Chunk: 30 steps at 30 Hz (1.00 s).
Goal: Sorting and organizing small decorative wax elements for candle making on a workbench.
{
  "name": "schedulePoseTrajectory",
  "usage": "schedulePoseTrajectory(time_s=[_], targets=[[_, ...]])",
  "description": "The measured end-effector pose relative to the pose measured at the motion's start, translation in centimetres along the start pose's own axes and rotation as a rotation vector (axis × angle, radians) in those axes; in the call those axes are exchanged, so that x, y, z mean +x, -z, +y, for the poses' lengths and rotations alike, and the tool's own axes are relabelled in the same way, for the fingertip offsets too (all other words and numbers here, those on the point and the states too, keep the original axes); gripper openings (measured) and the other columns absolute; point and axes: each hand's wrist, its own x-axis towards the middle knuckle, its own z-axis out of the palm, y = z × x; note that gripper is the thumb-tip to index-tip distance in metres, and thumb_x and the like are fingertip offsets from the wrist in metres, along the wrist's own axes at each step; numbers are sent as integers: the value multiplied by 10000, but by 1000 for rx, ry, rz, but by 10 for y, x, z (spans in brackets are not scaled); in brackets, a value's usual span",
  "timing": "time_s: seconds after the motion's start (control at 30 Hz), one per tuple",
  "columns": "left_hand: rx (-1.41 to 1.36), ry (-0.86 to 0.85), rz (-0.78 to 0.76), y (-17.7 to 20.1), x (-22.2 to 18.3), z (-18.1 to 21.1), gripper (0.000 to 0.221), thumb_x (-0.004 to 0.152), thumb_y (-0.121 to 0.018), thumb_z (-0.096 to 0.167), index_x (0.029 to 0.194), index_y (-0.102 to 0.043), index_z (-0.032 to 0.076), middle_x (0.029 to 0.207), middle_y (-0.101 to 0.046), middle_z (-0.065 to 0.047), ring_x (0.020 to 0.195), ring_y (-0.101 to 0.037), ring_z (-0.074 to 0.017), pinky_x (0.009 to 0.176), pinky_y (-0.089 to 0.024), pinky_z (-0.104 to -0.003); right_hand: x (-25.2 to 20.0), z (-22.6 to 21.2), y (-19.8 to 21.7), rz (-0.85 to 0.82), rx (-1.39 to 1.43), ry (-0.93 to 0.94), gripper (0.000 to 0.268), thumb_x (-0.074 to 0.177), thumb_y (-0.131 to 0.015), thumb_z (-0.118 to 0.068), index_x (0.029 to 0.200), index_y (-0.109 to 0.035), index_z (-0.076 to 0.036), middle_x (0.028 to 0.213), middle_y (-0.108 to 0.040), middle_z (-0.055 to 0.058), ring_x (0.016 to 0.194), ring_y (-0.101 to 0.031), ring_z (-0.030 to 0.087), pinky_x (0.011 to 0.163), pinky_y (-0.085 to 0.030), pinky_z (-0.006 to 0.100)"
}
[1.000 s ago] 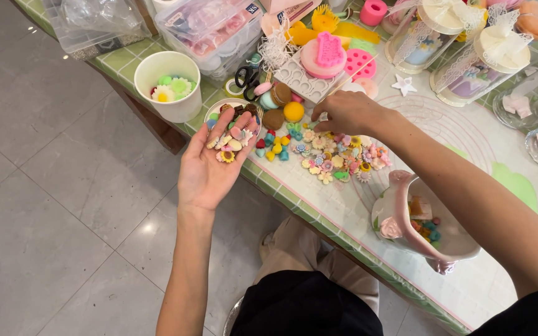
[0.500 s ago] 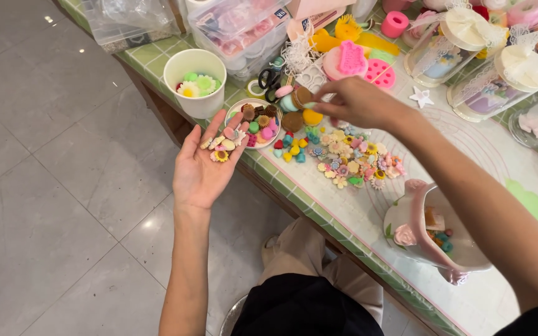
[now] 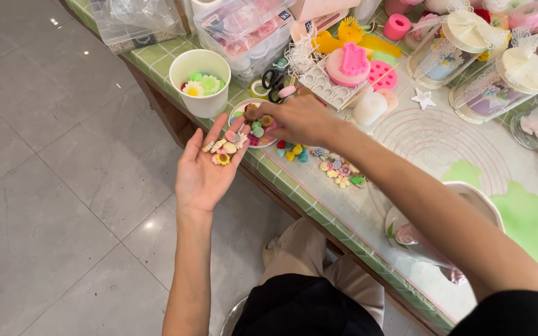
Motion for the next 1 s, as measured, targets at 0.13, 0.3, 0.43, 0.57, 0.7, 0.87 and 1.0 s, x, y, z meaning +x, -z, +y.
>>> schedulePoseTrajectory(time_s=[0.13, 0.3, 0.43, 0.57, 0.7, 0.87, 1.0], targets=[[13, 30, -18, -4, 6, -8, 548, 1088, -389, 306, 1496, -423, -59, 1592, -404, -285, 1510, -358, -385, 1263, -268, -491, -17, -6, 33, 47, 116, -120, 321, 920, -713, -321, 1215, -680, -199, 795, -740, 58, 720, -713, 276, 652, -543, 440], [13, 77, -6, -11, 20, -36, 554, 1095, -376, 332, 1454, -451, -83, 1511, -496, -257, 1452, -440, -361, 1251, -302, -509, -37, -27, 56, 50, 199, -99, 452, 909, -737, -350, 1332, -655, -215, 808, -721, 68, 710, -702, 261, 652, -540, 440], [-31, 139, -118, 5, 30, -61, 558, 1150, -382, 363, 1465, -470, -88, 1364, -608, -181, 1344, -549, -297, 1238, -360, -511, -53, -27, 60, 37, 161, 7, 500, 840, -777, -358, 1295, -664, -186, 869, -709, 42, 760, -698, 274, 640, -539, 452], [-151, 210, -180, -3, 34, -82, 494, 1148, -396, 367, 1375, -527, -52, 1292, -655, -153, 1231, -595, -279, 1176, -402, -492, -75, -15, 54, 80, 95, 74, 408, 845, -776, -347, 1197, -698, -155, 950, -679, 45, 813, -699, 293, 652, -537, 457], [-60, 266, -38, -3, 41, -99, 554, 1131, -415, 398, 1383, -551, -76, 1220, -668, -159, 1157, -611, -266, 1106, -423, -415, -94, -11, 55, 124, 66, 87, 275, 873, -759, -307, 1084, -735, -133, 997, -665, 42, 822, -698, 298, 676, -546, 445], [1, 267, 28, -10, 46, -115, 577, 1101, -400, 400, 1370, -533, -93, 1189, -665, -181, 1133, -615, -273, 1146, -411, -458, -106, 3, 50, 163, 142, 43, 195, 918, -734, -237, 1060, -758, -105, 974, -679, 51, 825, -697, 280, 694, -546, 415], [-98, 304, -45, -10, 47, -120, 548, 1123, -368, 354, 1396, -519, -96, 1274, -650, -206, 1224, -593, -316, 1214, -366, -519, -107, 24, 41, 123, 527, -104, 205, 978, -692, -212, 1101, -743, -57, 932, -729, 37, 805, -676, 135, 711, -547, 313]])
